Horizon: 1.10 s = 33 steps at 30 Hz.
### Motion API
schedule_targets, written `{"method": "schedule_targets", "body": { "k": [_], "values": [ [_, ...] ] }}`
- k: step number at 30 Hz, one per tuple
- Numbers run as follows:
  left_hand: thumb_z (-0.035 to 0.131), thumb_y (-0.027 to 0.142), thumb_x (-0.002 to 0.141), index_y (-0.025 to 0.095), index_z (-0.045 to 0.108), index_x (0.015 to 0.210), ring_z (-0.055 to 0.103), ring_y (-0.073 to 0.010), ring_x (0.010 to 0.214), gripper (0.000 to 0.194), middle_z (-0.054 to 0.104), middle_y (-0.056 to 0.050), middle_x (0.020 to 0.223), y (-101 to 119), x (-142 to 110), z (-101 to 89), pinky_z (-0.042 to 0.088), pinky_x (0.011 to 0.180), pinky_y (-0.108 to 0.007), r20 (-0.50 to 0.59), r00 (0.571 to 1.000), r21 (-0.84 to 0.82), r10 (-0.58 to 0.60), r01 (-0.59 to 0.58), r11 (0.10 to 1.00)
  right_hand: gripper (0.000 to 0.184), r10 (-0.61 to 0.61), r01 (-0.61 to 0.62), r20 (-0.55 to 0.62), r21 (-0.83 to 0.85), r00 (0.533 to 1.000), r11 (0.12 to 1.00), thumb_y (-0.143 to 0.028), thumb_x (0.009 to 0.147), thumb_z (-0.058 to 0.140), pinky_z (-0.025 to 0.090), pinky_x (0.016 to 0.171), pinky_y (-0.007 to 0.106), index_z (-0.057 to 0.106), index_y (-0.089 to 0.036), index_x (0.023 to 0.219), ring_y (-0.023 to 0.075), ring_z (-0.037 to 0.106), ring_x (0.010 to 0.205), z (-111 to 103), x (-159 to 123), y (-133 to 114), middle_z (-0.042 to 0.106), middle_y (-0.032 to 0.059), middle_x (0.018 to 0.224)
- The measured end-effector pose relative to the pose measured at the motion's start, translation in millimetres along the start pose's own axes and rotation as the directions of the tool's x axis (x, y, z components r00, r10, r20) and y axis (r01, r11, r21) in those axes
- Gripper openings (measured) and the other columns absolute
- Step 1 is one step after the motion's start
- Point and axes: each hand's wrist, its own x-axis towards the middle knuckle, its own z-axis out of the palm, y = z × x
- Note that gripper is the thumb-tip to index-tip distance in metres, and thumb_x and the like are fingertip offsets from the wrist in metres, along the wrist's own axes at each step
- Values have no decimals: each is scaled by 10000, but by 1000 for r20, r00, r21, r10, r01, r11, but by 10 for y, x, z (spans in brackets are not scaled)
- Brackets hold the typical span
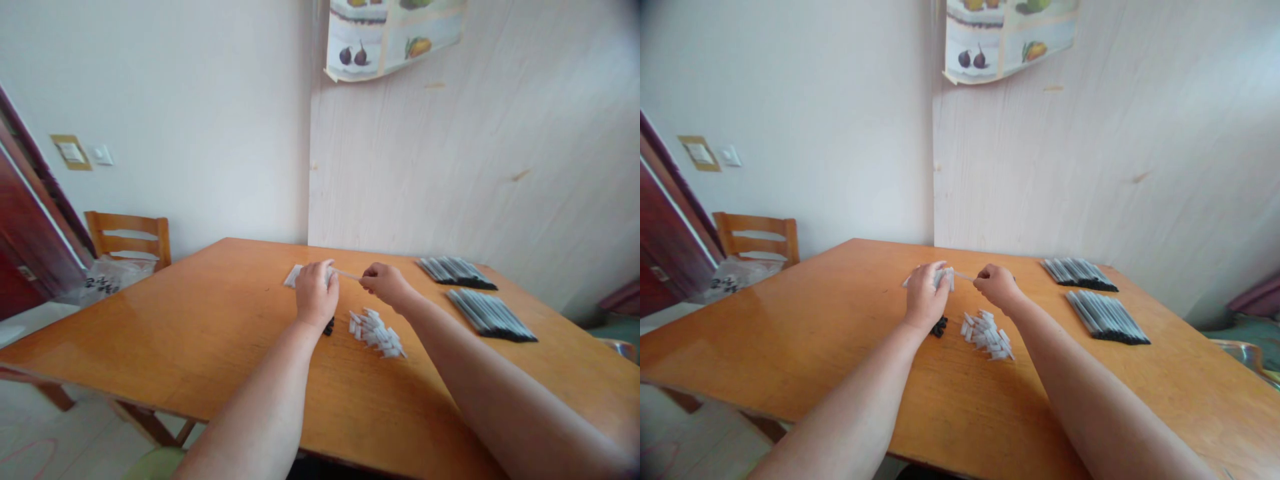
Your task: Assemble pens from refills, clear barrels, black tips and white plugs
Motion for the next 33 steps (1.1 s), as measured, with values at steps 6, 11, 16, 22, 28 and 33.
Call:
{"method": "schedule_targets", "body": {
  "k": [6,11,16,22,28,33],
  "values": [
    [567,322,886,247,608,1197,580,-247,1090,323,681,-80,1112,245,-106,9,397,971,-427,261,943,8,207,-216,976,136,-114,50,139,398,984,916,-288,707,601,354,486,200,578,-172,772,97,471,541,-75,-318,-27,573,-1,631],
    [433,321,958,224,680,1006,635,-199,886,269,703,-73,940,165,-105,23,464,801,-337,355,907,-64,225,-216,974,258,-130,8,159,606,979,796,-406,737,621,362,495,205,586,-158,801,89,478,544,-125,-247,71,599,18,687],
    [446,285,948,205,650,1017,618,-211,966,230,687,-82,995,70,-84,48,471,847,-342,257,953,-57,158,-148,987,198,193,-60,-250,456,949,888,-332,771,547,326,471,221,607,-143,774,98,466,522,-275,-2,564,602,35,681],
    [441,272,944,207,639,1021,611,-214,998,222,680,-84,1017,54,-78,49,468,887,-352,235,964,-47,125,-117,992,211,239,-277,-274,-110,932,955,-324,748,592,400,585,262,697,-154,814,200,630,748,-313,109,1055,693,86,785],
    [440,294,945,217,638,1023,608,-214,1004,227,680,-81,1019,42,-85,48,469,891,-354,214,969,-78,124,-109,991,314,277,-323,-179,-331,944,887,-413,771,583,462,696,305,702,-171,931,268,666,914,-246,82,956,718,133,978],
    [452,295,937,217,643,1017,611,-215,1004,221,683,-79,1021,30,-78,44,469,901,-357,215,970,-75,114,-99,992,316,291,-328,-154,-367,944,870,-376,800,551,479,746,314,698,-161,978,270,664,959,-241,66,914,714,150,1021]
  ]
}}
